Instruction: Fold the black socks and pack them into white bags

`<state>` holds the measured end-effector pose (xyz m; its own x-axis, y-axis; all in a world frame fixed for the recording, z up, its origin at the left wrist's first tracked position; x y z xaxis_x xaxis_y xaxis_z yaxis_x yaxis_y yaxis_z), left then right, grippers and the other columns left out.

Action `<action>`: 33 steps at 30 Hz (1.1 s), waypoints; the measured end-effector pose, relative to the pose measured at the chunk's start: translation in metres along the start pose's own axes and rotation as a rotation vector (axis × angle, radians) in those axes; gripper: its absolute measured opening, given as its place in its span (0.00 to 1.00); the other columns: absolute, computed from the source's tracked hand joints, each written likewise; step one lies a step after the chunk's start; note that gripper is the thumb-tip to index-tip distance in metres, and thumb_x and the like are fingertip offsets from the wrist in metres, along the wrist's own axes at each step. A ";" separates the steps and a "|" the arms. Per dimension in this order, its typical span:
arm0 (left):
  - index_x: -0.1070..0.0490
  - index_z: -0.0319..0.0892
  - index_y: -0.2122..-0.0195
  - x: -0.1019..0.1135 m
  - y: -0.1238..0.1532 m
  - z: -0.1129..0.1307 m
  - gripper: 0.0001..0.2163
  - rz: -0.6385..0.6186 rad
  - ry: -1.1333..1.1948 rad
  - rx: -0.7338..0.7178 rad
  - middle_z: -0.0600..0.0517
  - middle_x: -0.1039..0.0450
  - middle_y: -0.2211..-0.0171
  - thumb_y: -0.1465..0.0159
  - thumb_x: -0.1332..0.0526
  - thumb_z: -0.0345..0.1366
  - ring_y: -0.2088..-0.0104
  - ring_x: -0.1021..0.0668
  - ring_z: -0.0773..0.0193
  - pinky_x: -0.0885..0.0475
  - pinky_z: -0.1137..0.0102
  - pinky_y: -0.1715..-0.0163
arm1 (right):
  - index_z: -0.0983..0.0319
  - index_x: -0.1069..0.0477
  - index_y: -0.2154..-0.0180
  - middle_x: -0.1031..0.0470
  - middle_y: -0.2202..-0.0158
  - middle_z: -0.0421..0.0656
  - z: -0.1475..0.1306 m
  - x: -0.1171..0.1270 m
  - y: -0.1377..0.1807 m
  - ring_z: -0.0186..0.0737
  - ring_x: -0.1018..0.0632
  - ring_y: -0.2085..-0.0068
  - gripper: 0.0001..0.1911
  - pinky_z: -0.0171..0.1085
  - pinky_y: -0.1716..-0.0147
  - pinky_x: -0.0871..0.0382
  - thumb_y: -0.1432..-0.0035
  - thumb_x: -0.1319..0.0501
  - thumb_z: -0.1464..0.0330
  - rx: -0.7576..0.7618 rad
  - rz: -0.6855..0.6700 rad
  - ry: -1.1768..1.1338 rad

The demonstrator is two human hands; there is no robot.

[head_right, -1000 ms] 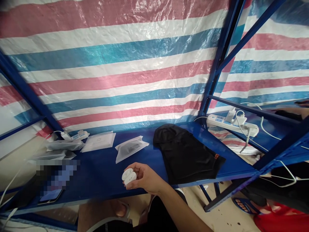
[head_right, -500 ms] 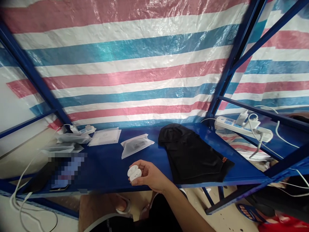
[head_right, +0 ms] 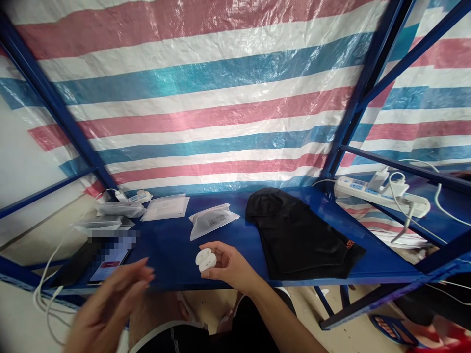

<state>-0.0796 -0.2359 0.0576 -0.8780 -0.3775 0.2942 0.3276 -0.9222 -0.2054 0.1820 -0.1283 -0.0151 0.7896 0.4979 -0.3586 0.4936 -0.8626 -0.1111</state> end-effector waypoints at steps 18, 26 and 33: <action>0.24 0.47 0.36 -0.102 -0.038 -0.034 0.30 -0.341 0.247 0.091 0.45 0.20 0.40 0.35 0.30 0.56 0.40 0.18 0.46 0.21 0.59 0.40 | 0.50 0.23 0.39 0.26 0.52 0.44 -0.015 -0.033 -0.017 0.42 0.24 0.61 0.30 0.41 0.63 0.26 0.43 0.25 0.68 0.285 0.066 0.555; 0.22 0.49 0.37 -0.031 -0.077 -0.054 0.30 -0.021 0.024 0.051 0.47 0.17 0.44 0.37 0.30 0.58 0.43 0.16 0.46 0.22 0.56 0.39 | 0.52 0.24 0.39 0.22 0.51 0.45 -0.033 -0.009 -0.017 0.43 0.20 0.59 0.27 0.40 0.65 0.25 0.37 0.26 0.59 0.316 0.082 0.652; 0.24 0.46 0.36 0.080 -0.136 -0.075 0.35 0.336 0.113 0.095 0.46 0.16 0.48 0.45 0.22 0.47 0.46 0.15 0.46 0.23 0.49 0.39 | 0.54 0.23 0.41 0.20 0.53 0.45 -0.035 0.011 -0.015 0.42 0.20 0.61 0.23 0.41 0.64 0.24 0.36 0.28 0.60 0.276 0.136 0.661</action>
<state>-0.2203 -0.1340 0.0393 -0.7472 -0.6537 0.1195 0.6304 -0.7542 -0.1839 0.1962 -0.1065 0.0146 0.9356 0.2593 0.2395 0.3344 -0.8684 -0.3661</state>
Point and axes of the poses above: each hand's wrist, its own y-axis away from the middle knuckle, its own x-axis out of the back of the hand, z = x × y, the point moved 5 cm from there along -y, towards the middle knuckle
